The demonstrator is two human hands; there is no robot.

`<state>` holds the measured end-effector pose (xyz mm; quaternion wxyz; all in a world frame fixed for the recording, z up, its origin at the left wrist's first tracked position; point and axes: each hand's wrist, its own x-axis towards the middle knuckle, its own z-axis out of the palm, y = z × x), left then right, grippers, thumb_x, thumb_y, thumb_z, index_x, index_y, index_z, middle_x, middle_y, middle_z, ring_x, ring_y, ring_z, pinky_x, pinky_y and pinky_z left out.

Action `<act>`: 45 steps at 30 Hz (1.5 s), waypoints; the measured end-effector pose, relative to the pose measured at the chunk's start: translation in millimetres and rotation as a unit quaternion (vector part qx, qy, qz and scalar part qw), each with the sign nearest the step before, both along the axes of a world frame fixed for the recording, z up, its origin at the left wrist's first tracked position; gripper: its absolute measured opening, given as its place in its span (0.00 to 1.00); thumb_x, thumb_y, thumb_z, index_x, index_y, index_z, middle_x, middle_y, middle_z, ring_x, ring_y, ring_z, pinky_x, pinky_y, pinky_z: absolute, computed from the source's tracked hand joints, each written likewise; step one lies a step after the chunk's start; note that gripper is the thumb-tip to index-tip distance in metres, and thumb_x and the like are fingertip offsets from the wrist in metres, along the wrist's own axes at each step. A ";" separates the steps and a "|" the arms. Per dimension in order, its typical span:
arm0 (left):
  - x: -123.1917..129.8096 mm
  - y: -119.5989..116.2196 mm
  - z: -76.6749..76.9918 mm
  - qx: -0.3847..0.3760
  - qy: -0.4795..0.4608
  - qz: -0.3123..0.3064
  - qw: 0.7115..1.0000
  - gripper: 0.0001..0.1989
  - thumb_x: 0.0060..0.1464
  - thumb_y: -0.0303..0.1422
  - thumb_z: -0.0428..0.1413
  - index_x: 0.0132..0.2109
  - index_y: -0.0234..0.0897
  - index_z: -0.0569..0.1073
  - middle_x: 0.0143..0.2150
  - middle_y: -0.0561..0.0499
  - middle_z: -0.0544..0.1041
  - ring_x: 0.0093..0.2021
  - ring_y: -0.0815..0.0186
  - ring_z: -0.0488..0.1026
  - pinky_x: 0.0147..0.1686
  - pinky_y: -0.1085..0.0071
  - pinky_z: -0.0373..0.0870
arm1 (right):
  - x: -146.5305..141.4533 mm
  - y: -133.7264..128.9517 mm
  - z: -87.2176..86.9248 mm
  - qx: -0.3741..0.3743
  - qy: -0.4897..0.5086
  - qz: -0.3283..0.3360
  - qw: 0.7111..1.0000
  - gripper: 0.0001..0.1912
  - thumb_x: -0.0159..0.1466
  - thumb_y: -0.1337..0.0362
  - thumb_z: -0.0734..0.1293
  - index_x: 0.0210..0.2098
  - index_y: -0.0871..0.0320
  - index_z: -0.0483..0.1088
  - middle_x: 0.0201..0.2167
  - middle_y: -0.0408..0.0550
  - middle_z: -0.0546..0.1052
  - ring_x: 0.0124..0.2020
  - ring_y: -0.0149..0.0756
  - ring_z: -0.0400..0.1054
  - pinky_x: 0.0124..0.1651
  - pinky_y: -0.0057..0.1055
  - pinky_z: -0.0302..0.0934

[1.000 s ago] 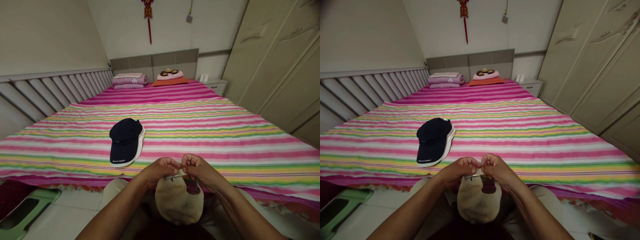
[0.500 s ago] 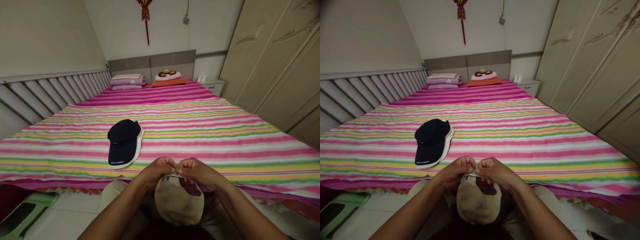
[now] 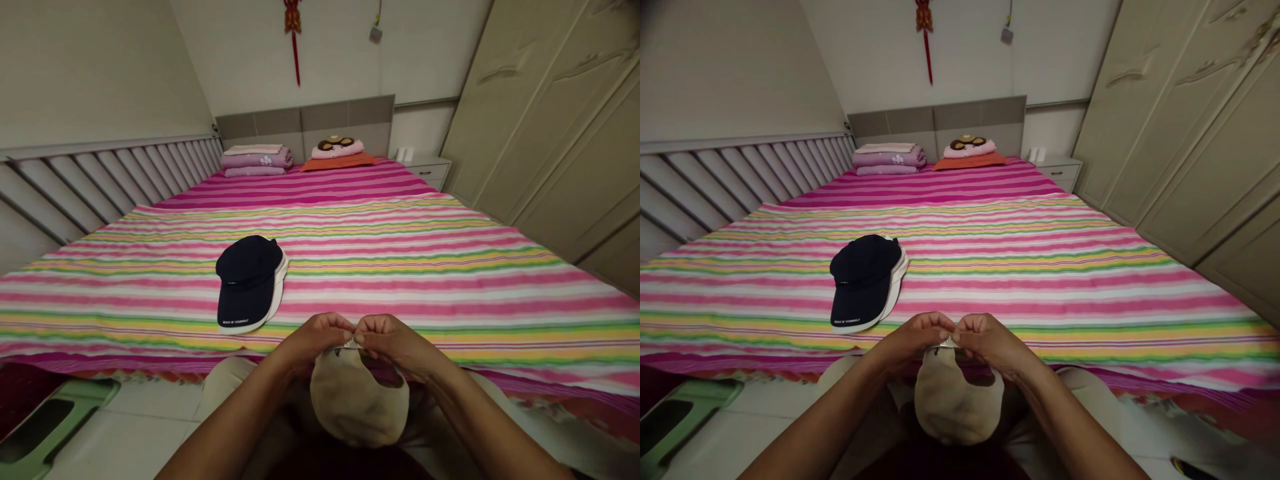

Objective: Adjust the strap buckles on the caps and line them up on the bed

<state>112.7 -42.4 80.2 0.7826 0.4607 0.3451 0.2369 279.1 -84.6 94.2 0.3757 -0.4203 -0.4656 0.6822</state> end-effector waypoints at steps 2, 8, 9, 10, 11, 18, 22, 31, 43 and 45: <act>-2.9 1.0 -0.2 0.006 0.031 -0.027 0.999 0.11 0.40 0.34 0.60 0.30 0.30 0.71 0.20 0.55 0.69 0.18 0.77 0.62 0.20 0.79 0.55 | -0.4 -0.6 -0.1 -0.006 -0.001 -0.006 1.000 0.15 0.50 0.57 0.68 0.18 0.60 0.60 0.11 0.35 0.58 0.12 0.20 0.46 0.15 0.22 0.39; -6.0 -0.2 -5.0 -0.042 -0.003 -0.065 0.997 0.10 0.37 0.32 0.62 0.26 0.29 0.72 0.18 0.54 0.69 0.17 0.76 0.62 0.19 0.77 0.55 | -1.9 -1.3 -2.4 -0.033 0.059 0.018 0.998 0.16 0.50 0.58 0.69 0.18 0.60 0.60 0.10 0.34 0.58 0.11 0.20 0.47 0.14 0.21 0.39; -5.5 -0.6 -5.9 -0.049 -0.012 -0.064 0.997 0.10 0.37 0.32 0.62 0.26 0.29 0.72 0.17 0.54 0.69 0.17 0.76 0.62 0.19 0.77 0.55 | -2.0 -0.9 -3.4 -0.036 0.069 0.021 0.997 0.16 0.49 0.58 0.69 0.18 0.60 0.60 0.10 0.34 0.58 0.11 0.20 0.47 0.14 0.20 0.39; -4.9 -1.0 -6.8 -0.055 -0.019 -0.062 0.996 0.10 0.36 0.31 0.62 0.26 0.28 0.72 0.17 0.54 0.68 0.16 0.76 0.62 0.19 0.77 0.55 | -2.0 -0.6 -4.4 -0.039 0.076 0.023 0.996 0.16 0.49 0.58 0.69 0.19 0.60 0.60 0.09 0.34 0.57 0.11 0.20 0.46 0.14 0.20 0.39; -4.3 -1.3 -7.5 -0.057 -0.023 -0.059 0.996 0.09 0.36 0.31 0.62 0.26 0.28 0.72 0.17 0.54 0.68 0.16 0.76 0.61 0.19 0.77 0.55 | -2.0 -0.2 -5.4 -0.042 0.081 0.024 0.995 0.15 0.49 0.58 0.69 0.19 0.60 0.60 0.09 0.33 0.57 0.10 0.19 0.46 0.13 0.20 0.38; -2.0 -2.9 -10.4 -0.044 -0.021 -0.026 0.998 0.09 0.36 0.31 0.61 0.24 0.28 0.71 0.16 0.55 0.66 0.15 0.77 0.59 0.17 0.78 0.52 | -2.4 -0.6 -7.3 -0.061 0.134 0.043 0.988 0.16 0.50 0.57 0.69 0.20 0.60 0.59 0.08 0.32 0.57 0.08 0.19 0.46 0.12 0.18 0.38; -2.1 -5.1 -10.3 -0.036 -0.017 -0.012 0.999 0.08 0.35 0.30 0.61 0.23 0.29 0.70 0.14 0.56 0.65 0.14 0.77 0.57 0.17 0.78 0.51 | -2.9 -1.1 -7.3 -0.066 0.136 0.045 0.987 0.17 0.49 0.57 0.70 0.19 0.60 0.59 0.08 0.33 0.57 0.09 0.19 0.47 0.11 0.18 0.37; -3.2 -5.7 -13.7 -0.031 -0.015 0.008 0.999 0.09 0.33 0.30 0.61 0.23 0.29 0.70 0.15 0.55 0.66 0.15 0.77 0.58 0.17 0.78 0.52 | 0.8 2.4 -13.0 -0.046 0.108 0.046 0.992 0.16 0.50 0.58 0.70 0.18 0.61 0.60 0.09 0.35 0.58 0.10 0.19 0.46 0.13 0.20 0.38; -9.7 4.1 -8.2 -0.044 -0.072 0.008 0.996 0.09 0.36 0.30 0.61 0.21 0.29 0.69 0.15 0.55 0.66 0.15 0.76 0.59 0.18 0.78 0.53 | 16.0 14.3 -23.5 -0.064 0.107 0.060 0.990 0.17 0.53 0.54 0.67 0.23 0.65 0.68 0.14 0.46 0.71 0.14 0.27 0.62 0.18 0.22 0.53; -13.2 9.4 -7.9 -0.046 -0.099 0.023 0.994 0.09 0.36 0.30 0.61 0.21 0.29 0.69 0.15 0.55 0.66 0.15 0.76 0.59 0.18 0.78 0.53 | 21.1 16.5 -30.7 -0.070 0.114 0.057 0.989 0.18 0.53 0.54 0.67 0.22 0.66 0.69 0.15 0.47 0.72 0.15 0.26 0.62 0.19 0.23 0.54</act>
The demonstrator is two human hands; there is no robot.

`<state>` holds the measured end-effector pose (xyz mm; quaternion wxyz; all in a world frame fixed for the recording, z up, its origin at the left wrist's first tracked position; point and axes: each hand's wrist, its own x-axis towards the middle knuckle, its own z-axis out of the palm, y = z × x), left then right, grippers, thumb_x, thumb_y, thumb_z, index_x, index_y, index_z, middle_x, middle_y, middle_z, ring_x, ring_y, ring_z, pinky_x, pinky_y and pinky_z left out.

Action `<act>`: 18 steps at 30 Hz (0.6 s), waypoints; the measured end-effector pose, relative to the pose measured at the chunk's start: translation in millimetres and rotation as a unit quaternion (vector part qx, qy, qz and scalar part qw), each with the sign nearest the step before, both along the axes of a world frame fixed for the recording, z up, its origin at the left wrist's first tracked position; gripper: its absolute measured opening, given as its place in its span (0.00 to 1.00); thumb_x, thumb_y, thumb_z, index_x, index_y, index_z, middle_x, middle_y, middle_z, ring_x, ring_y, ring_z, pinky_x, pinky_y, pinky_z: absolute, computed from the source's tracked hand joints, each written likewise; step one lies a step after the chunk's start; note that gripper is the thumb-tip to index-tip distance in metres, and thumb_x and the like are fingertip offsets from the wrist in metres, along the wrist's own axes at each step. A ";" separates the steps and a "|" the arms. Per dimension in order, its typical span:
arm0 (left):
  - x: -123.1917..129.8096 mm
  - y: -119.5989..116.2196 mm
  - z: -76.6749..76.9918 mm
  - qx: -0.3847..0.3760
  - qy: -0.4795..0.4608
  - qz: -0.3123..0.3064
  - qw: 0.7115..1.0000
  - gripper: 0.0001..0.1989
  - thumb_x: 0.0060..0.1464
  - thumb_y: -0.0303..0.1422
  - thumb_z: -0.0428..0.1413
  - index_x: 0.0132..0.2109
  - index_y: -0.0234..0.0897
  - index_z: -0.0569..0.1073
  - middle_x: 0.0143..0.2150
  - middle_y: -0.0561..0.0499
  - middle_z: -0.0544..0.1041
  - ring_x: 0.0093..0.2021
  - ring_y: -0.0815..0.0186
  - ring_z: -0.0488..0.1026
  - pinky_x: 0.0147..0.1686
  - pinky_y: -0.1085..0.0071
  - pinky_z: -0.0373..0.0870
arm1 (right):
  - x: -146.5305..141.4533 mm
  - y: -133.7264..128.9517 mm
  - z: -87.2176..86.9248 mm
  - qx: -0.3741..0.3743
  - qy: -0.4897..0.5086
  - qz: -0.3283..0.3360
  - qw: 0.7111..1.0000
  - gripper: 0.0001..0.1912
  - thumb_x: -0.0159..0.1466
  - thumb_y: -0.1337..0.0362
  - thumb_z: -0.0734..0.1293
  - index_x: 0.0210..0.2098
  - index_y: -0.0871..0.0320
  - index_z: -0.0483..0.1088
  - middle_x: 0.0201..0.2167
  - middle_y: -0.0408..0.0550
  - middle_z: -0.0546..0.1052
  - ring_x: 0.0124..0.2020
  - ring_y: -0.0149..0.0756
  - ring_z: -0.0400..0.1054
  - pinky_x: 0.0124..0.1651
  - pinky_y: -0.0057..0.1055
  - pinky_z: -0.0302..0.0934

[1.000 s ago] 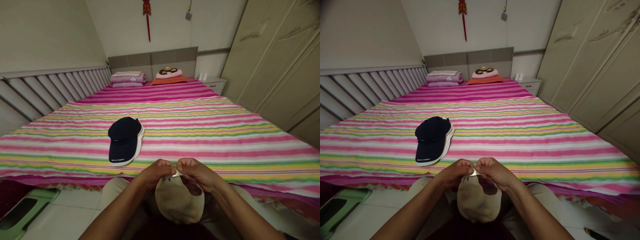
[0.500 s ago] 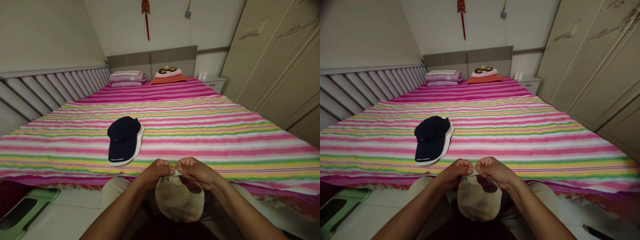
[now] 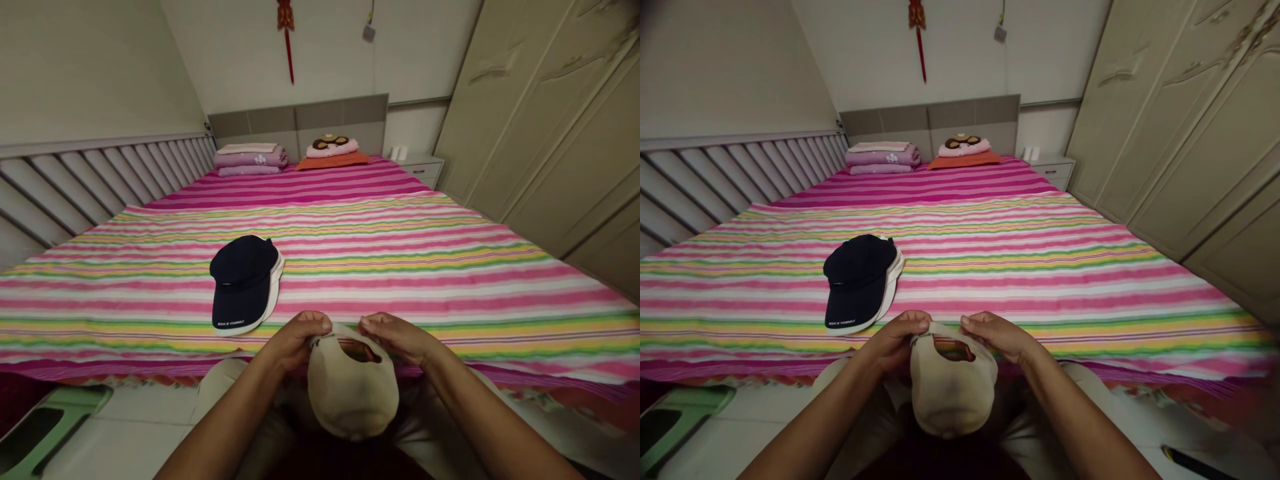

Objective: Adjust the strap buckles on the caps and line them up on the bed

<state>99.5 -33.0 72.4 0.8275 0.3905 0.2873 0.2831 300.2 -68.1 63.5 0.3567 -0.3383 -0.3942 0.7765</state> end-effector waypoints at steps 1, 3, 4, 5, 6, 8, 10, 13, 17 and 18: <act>-1.5 2.6 -0.4 -0.005 -0.008 0.006 1.000 0.09 0.36 0.29 0.62 0.21 0.29 0.69 0.15 0.55 0.66 0.16 0.76 0.60 0.19 0.78 0.53 | 1.5 0.5 -3.1 -0.003 0.008 -0.007 1.000 0.18 0.52 0.55 0.68 0.21 0.66 0.69 0.15 0.45 0.71 0.15 0.25 0.61 0.19 0.22 0.54; -3.2 7.3 -1.7 -0.020 -0.016 0.010 1.000 0.09 0.36 0.29 0.62 0.21 0.29 0.69 0.15 0.55 0.66 0.16 0.76 0.61 0.19 0.78 0.54 | 2.2 0.6 -6.6 -0.009 0.032 -0.031 0.999 0.15 0.49 0.58 0.71 0.20 0.65 0.68 0.15 0.42 0.71 0.16 0.24 0.61 0.21 0.21 0.54; -3.3 9.2 -2.2 -0.025 -0.018 0.010 0.999 0.09 0.36 0.29 0.62 0.21 0.29 0.69 0.15 0.55 0.66 0.16 0.76 0.61 0.20 0.78 0.55 | 1.6 0.3 -6.6 -0.012 0.045 -0.045 0.998 0.15 0.47 0.59 0.72 0.20 0.65 0.68 0.15 0.42 0.71 0.16 0.23 0.61 0.22 0.21 0.55; -2.9 11.0 -2.2 -0.029 -0.020 0.009 0.999 0.09 0.36 0.29 0.62 0.20 0.30 0.69 0.15 0.55 0.66 0.16 0.76 0.61 0.20 0.78 0.55 | 0.7 0.1 -5.5 -0.014 0.057 -0.060 0.996 0.14 0.47 0.59 0.72 0.20 0.64 0.68 0.16 0.41 0.71 0.17 0.24 0.62 0.23 0.22 0.56; -2.1 12.4 -1.4 -0.029 -0.023 0.008 0.999 0.10 0.36 0.30 0.62 0.20 0.30 0.69 0.15 0.55 0.66 0.16 0.76 0.61 0.20 0.78 0.56 | -0.2 -0.1 -3.2 -0.016 0.069 -0.075 0.995 0.14 0.47 0.59 0.72 0.21 0.64 0.68 0.16 0.42 0.72 0.17 0.25 0.63 0.23 0.22 0.57; 0.3 14.6 3.2 -0.027 -0.025 0.004 0.999 0.10 0.37 0.30 0.62 0.20 0.30 0.68 0.16 0.54 0.67 0.17 0.75 0.62 0.21 0.77 0.57 | -1.5 -0.2 3.9 -0.017 0.087 -0.101 0.991 0.14 0.48 0.58 0.71 0.21 0.64 0.68 0.16 0.42 0.72 0.17 0.25 0.63 0.23 0.23 0.57; 2.1 15.7 10.9 -0.025 -0.029 -0.005 0.999 0.10 0.39 0.30 0.61 0.19 0.30 0.69 0.16 0.53 0.68 0.17 0.74 0.63 0.21 0.77 0.57 | -1.1 -0.1 12.3 -0.016 0.103 -0.125 0.987 0.13 0.50 0.59 0.71 0.20 0.63 0.68 0.15 0.42 0.71 0.16 0.24 0.62 0.21 0.21 0.55; 0.4 15.5 21.2 -0.022 -0.052 -0.016 0.998 0.09 0.39 0.32 0.61 0.22 0.29 0.71 0.18 0.52 0.70 0.20 0.73 0.66 0.24 0.77 0.60 | 1.4 -0.1 22.3 -0.018 0.126 -0.161 0.979 0.12 0.50 0.60 0.71 0.22 0.62 0.69 0.15 0.40 0.71 0.16 0.23 0.62 0.20 0.19 0.55; -8.4 13.2 16.9 -0.021 -0.061 -0.061 0.996 0.20 0.31 0.41 0.64 0.27 0.26 0.75 0.21 0.47 0.74 0.22 0.69 0.69 0.25 0.75 0.62 | 2.2 1.1 25.3 -0.038 0.170 -0.188 0.967 0.11 0.50 0.58 0.71 0.23 0.60 0.68 0.14 0.37 0.69 0.15 0.22 0.61 0.20 0.19 0.56; -10.1 12.5 12.9 -0.025 -0.059 -0.079 0.995 0.22 0.28 0.42 0.65 0.27 0.25 0.75 0.21 0.46 0.74 0.21 0.69 0.69 0.25 0.75 0.62 | 1.8 1.9 24.9 -0.043 0.177 -0.190 0.965 0.11 0.50 0.59 0.71 0.23 0.60 0.68 0.14 0.37 0.69 0.15 0.23 0.61 0.20 0.19 0.56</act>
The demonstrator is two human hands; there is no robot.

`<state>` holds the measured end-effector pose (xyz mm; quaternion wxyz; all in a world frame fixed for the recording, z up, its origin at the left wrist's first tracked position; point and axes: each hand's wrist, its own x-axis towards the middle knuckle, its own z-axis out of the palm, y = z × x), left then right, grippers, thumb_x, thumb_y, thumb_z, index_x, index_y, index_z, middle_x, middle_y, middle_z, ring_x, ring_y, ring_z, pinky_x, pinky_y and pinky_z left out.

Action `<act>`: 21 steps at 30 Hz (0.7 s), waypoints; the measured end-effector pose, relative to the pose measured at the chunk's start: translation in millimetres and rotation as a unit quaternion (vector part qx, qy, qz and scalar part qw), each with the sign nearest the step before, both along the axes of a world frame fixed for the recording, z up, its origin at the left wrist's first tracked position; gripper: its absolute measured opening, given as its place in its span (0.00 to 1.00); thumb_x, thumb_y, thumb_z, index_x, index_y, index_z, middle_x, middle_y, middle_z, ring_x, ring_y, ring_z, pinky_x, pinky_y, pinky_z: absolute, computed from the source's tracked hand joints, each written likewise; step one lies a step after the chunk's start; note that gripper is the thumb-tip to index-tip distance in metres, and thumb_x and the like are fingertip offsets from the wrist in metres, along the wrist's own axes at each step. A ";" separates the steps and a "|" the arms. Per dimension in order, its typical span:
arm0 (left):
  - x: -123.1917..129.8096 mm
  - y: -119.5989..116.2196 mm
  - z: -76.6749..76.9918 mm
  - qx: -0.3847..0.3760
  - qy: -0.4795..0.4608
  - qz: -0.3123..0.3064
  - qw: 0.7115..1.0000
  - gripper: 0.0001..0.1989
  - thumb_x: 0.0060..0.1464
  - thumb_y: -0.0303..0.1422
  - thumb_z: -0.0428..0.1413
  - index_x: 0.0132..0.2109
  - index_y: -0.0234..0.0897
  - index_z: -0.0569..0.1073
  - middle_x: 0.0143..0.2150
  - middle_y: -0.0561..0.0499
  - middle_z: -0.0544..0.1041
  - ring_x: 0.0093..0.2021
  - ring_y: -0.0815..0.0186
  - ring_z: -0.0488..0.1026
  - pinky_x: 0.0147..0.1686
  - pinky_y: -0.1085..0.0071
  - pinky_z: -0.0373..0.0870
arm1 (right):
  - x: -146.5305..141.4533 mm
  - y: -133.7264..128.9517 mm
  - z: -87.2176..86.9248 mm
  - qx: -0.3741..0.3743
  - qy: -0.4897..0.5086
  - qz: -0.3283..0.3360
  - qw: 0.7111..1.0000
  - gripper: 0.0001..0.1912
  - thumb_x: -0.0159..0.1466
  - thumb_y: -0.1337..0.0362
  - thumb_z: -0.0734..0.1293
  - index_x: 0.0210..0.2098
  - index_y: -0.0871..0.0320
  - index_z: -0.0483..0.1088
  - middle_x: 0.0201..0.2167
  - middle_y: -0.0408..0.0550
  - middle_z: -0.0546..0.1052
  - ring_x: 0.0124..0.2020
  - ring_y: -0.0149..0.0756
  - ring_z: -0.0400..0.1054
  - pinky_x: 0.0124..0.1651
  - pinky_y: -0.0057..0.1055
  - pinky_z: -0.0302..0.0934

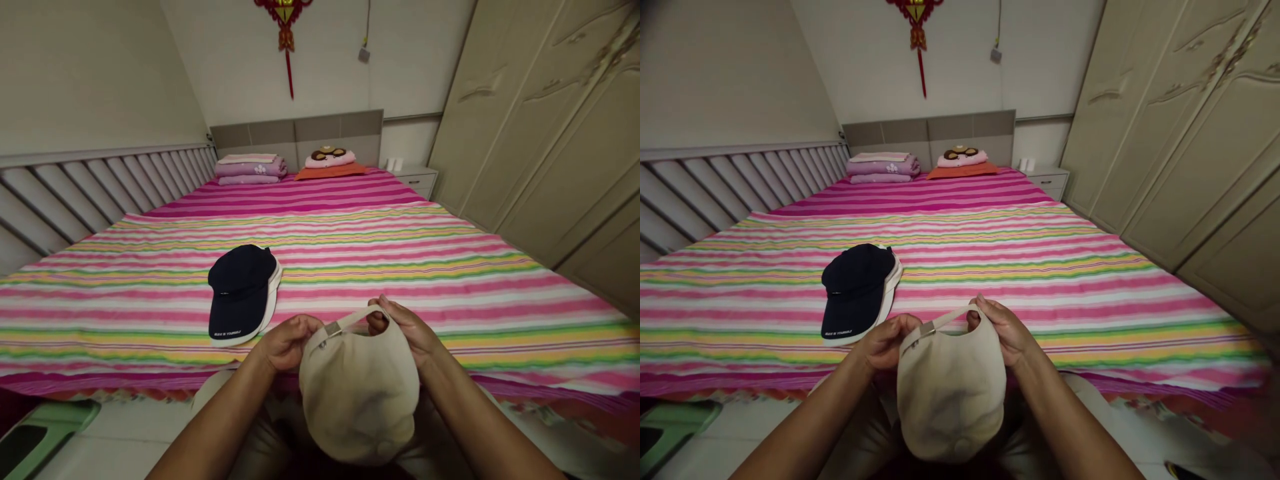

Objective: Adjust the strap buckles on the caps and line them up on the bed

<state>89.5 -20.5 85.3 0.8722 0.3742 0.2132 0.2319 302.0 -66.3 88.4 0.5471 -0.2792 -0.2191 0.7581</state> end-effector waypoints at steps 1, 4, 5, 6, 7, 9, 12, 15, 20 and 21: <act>-0.9 -0.7 -4.2 -0.003 -0.001 -0.014 1.000 0.22 0.27 0.40 0.66 0.27 0.24 0.75 0.21 0.45 0.74 0.20 0.69 0.69 0.24 0.75 0.62 | -0.4 0.9 -0.5 -0.004 0.004 0.002 1.000 0.11 0.50 0.59 0.71 0.22 0.60 0.68 0.14 0.37 0.69 0.15 0.23 0.62 0.20 0.20 0.56; 0.5 -2.2 -13.5 -0.015 -0.026 0.000 1.000 0.18 0.27 0.35 0.66 0.26 0.26 0.75 0.20 0.48 0.74 0.19 0.71 0.69 0.24 0.76 0.62 | 0.1 3.6 -2.1 -0.010 0.000 0.019 1.000 0.12 0.52 0.59 0.70 0.21 0.61 0.68 0.14 0.38 0.69 0.15 0.23 0.62 0.20 0.20 0.56; 1.8 -2.4 -14.5 -0.018 -0.044 0.023 0.999 0.16 0.28 0.34 0.66 0.26 0.27 0.75 0.21 0.49 0.75 0.20 0.72 0.69 0.25 0.77 0.63 | 1.3 4.2 -2.9 -0.006 -0.001 0.035 0.999 0.12 0.53 0.58 0.69 0.21 0.61 0.68 0.14 0.38 0.69 0.15 0.24 0.62 0.20 0.21 0.57; 3.1 -2.3 -14.3 -0.022 -0.062 0.049 0.997 0.14 0.30 0.33 0.65 0.27 0.29 0.75 0.21 0.50 0.75 0.21 0.72 0.70 0.26 0.77 0.64 | 2.9 4.4 -4.3 0.003 -0.001 0.057 0.998 0.13 0.53 0.57 0.68 0.21 0.61 0.69 0.15 0.39 0.70 0.16 0.24 0.64 0.22 0.21 0.58; 4.2 -2.1 -13.3 -0.029 -0.081 0.071 0.994 0.13 0.32 0.32 0.65 0.27 0.30 0.75 0.23 0.51 0.76 0.23 0.71 0.71 0.29 0.77 0.65 | 4.9 4.3 -6.4 0.015 -0.002 0.082 0.996 0.13 0.53 0.56 0.68 0.22 0.62 0.70 0.16 0.40 0.72 0.18 0.25 0.66 0.24 0.21 0.59; 5.1 -1.4 -9.8 -0.048 -0.115 0.103 0.987 0.11 0.35 0.30 0.63 0.29 0.30 0.74 0.25 0.50 0.77 0.26 0.69 0.73 0.32 0.75 0.66 | 8.7 2.8 -13.0 0.044 -0.006 0.139 0.989 0.17 0.48 0.54 0.71 0.24 0.64 0.71 0.20 0.45 0.75 0.22 0.28 0.69 0.27 0.22 0.61; 3.7 0.4 -5.2 -0.074 -0.123 0.125 0.982 0.10 0.37 0.28 0.62 0.31 0.30 0.74 0.26 0.50 0.78 0.27 0.67 0.74 0.33 0.72 0.67 | 10.7 -1.9 -25.9 0.067 -0.013 0.180 0.981 0.23 0.35 0.54 0.76 0.22 0.68 0.72 0.20 0.50 0.76 0.20 0.32 0.69 0.25 0.24 0.61; 0.8 3.0 -3.9 -0.111 -0.092 0.129 0.981 0.10 0.37 0.29 0.62 0.31 0.30 0.74 0.25 0.50 0.78 0.27 0.65 0.74 0.35 0.70 0.67 | 6.5 -8.8 -31.4 0.081 -0.002 0.157 0.984 0.22 0.31 0.57 0.77 0.23 0.64 0.73 0.19 0.47 0.76 0.19 0.32 0.69 0.26 0.24 0.62; -2.7 4.8 -7.7 -0.121 -0.088 0.105 0.983 0.11 0.38 0.30 0.61 0.33 0.32 0.75 0.26 0.51 0.78 0.28 0.65 0.74 0.36 0.70 0.66 | 0.5 -23.3 -14.8 0.088 0.002 0.060 0.994 0.28 0.33 0.59 0.76 0.34 0.58 0.73 0.22 0.45 0.77 0.24 0.35 0.71 0.31 0.27 0.63; -2.9 4.0 -9.3 -0.109 -0.094 0.097 0.985 0.12 0.37 0.31 0.61 0.33 0.32 0.75 0.26 0.50 0.78 0.29 0.64 0.74 0.36 0.70 0.66 | 1.0 -26.1 -10.7 0.085 -0.008 0.042 0.995 0.29 0.31 0.58 0.76 0.34 0.58 0.73 0.20 0.45 0.76 0.23 0.37 0.71 0.30 0.30 0.63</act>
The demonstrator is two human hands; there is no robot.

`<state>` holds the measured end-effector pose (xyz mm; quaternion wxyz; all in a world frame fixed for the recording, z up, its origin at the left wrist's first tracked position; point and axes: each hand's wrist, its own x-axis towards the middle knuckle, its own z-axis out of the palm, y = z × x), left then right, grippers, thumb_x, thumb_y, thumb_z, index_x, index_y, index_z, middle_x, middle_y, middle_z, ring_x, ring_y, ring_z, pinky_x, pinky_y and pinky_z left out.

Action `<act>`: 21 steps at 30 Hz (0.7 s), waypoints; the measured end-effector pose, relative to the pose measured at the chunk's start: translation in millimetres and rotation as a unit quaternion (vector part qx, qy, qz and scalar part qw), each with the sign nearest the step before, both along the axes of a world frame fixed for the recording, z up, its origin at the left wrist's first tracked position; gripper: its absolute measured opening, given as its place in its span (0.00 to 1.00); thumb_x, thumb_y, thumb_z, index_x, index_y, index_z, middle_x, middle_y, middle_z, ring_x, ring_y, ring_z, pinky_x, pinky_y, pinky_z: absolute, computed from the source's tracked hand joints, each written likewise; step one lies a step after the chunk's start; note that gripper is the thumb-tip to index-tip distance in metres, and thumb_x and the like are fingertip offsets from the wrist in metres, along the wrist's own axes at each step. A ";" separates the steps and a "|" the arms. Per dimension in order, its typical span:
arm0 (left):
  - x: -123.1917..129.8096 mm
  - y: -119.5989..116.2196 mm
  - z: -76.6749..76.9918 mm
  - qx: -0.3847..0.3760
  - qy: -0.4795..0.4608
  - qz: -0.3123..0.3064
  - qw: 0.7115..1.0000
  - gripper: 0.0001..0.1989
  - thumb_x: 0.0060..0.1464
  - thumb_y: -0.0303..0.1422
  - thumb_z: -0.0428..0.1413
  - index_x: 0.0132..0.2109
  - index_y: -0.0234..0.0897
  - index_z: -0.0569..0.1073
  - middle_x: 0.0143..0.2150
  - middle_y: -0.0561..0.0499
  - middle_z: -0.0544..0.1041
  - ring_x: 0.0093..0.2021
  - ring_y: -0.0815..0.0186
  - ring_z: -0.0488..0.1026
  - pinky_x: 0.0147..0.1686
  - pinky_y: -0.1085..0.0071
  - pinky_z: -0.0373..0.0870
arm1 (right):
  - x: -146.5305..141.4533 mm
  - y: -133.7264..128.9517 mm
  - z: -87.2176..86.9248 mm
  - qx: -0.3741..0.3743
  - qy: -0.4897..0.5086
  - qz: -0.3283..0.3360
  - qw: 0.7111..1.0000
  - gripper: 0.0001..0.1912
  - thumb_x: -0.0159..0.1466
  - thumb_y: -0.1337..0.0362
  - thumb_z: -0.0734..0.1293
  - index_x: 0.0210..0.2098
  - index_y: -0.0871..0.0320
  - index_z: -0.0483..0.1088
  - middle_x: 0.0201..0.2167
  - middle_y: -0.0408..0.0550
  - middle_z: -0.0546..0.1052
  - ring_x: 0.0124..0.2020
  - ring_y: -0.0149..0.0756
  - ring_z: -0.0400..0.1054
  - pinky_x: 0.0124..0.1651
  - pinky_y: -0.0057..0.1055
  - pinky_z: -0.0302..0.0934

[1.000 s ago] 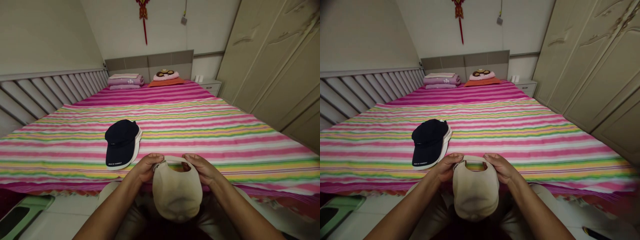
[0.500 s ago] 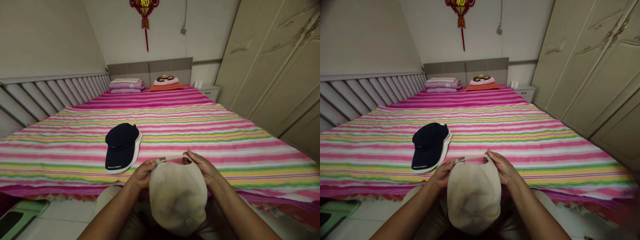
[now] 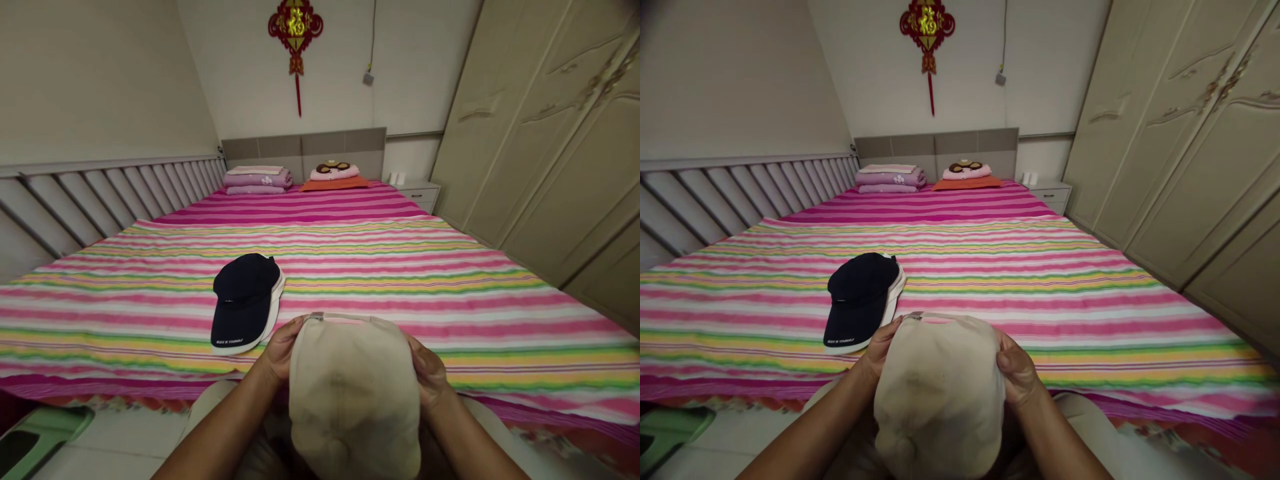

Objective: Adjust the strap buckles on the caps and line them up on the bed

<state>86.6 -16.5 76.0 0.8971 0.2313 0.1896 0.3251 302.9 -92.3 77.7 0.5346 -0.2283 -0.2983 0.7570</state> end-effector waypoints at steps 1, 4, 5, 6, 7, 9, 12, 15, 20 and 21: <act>0.1 -1.3 -1.8 0.015 -0.003 -0.008 1.000 0.12 0.36 0.33 0.62 0.32 0.32 0.75 0.27 0.49 0.78 0.30 0.64 0.74 0.37 0.69 0.66 | 1.0 -2.5 3.5 -0.004 -0.012 -0.017 1.000 0.29 0.30 0.57 0.75 0.34 0.58 0.73 0.18 0.46 0.75 0.22 0.40 0.70 0.31 0.34 0.63; 1.9 -7.2 -8.6 0.046 -0.007 -0.010 0.999 0.12 0.32 0.36 0.64 0.23 0.31 0.74 0.25 0.48 0.77 0.29 0.62 0.74 0.36 0.68 0.66 | 5.6 -6.1 10.0 -0.007 -0.052 -0.065 0.997 0.29 0.29 0.55 0.74 0.32 0.57 0.73 0.17 0.49 0.74 0.25 0.49 0.71 0.35 0.45 0.62; 3.0 -9.7 -10.9 0.049 -0.005 -0.002 0.999 0.12 0.30 0.36 0.64 0.21 0.31 0.73 0.24 0.48 0.77 0.28 0.62 0.74 0.34 0.68 0.67 | 7.1 -5.7 11.4 -0.005 -0.061 -0.081 0.995 0.27 0.30 0.55 0.74 0.30 0.57 0.72 0.17 0.49 0.74 0.27 0.51 0.71 0.37 0.48 0.61; 4.3 -12.1 -13.0 0.049 -0.001 0.005 0.999 0.13 0.29 0.36 0.65 0.19 0.31 0.73 0.22 0.48 0.76 0.26 0.62 0.73 0.33 0.68 0.67 | 8.3 -4.6 12.6 -0.003 -0.068 -0.095 0.993 0.24 0.31 0.56 0.73 0.29 0.57 0.72 0.17 0.49 0.73 0.27 0.51 0.70 0.37 0.50 0.60; 5.9 -14.5 -14.6 0.047 0.005 0.010 0.999 0.13 0.27 0.36 0.65 0.19 0.30 0.73 0.21 0.48 0.76 0.25 0.62 0.73 0.32 0.68 0.67 | 9.2 -2.9 13.7 -0.003 -0.070 -0.105 0.992 0.21 0.32 0.57 0.72 0.27 0.56 0.72 0.16 0.49 0.73 0.26 0.51 0.70 0.38 0.50 0.59; 9.0 -18.4 -16.2 0.034 0.017 0.023 0.999 0.14 0.25 0.35 0.66 0.23 0.30 0.75 0.21 0.48 0.76 0.24 0.62 0.73 0.31 0.68 0.67 | 10.3 1.6 15.5 -0.007 -0.062 -0.121 0.991 0.16 0.33 0.60 0.71 0.23 0.55 0.70 0.14 0.46 0.71 0.22 0.46 0.69 0.37 0.50 0.59; 11.6 -20.3 -14.5 0.007 0.026 0.058 0.998 0.15 0.27 0.34 0.65 0.28 0.33 0.76 0.23 0.50 0.77 0.28 0.61 0.74 0.34 0.68 0.68 | 11.8 8.4 14.7 -0.008 -0.054 -0.134 0.990 0.11 0.36 0.61 0.70 0.21 0.53 0.69 0.13 0.44 0.72 0.21 0.44 0.69 0.38 0.50 0.60; 10.2 -17.7 -8.9 0.016 0.000 0.059 0.998 0.12 0.34 0.37 0.62 0.28 0.33 0.76 0.24 0.50 0.78 0.33 0.59 0.75 0.40 0.67 0.68 | 13.8 13.4 7.7 -0.004 -0.063 -0.135 0.989 0.09 0.40 0.57 0.68 0.22 0.52 0.70 0.17 0.46 0.75 0.29 0.50 0.71 0.41 0.50 0.59; 8.7 -12.7 4.3 0.050 -0.060 0.036 0.996 0.12 0.41 0.39 0.58 0.31 0.35 0.77 0.27 0.49 0.78 0.39 0.58 0.74 0.45 0.65 0.66 | 11.4 17.6 -11.9 -0.022 -0.030 -0.094 0.995 0.22 0.45 0.43 0.62 0.27 0.54 0.72 0.30 0.50 0.78 0.42 0.52 0.68 0.47 0.49 0.57; 9.5 -12.0 6.0 0.050 -0.060 0.043 0.996 0.12 0.43 0.40 0.57 0.31 0.36 0.77 0.28 0.48 0.79 0.41 0.57 0.73 0.45 0.65 0.66 | 9.6 17.7 -15.9 -0.025 -0.025 -0.074 0.997 0.26 0.46 0.40 0.60 0.29 0.55 0.73 0.33 0.52 0.78 0.44 0.53 0.67 0.48 0.49 0.57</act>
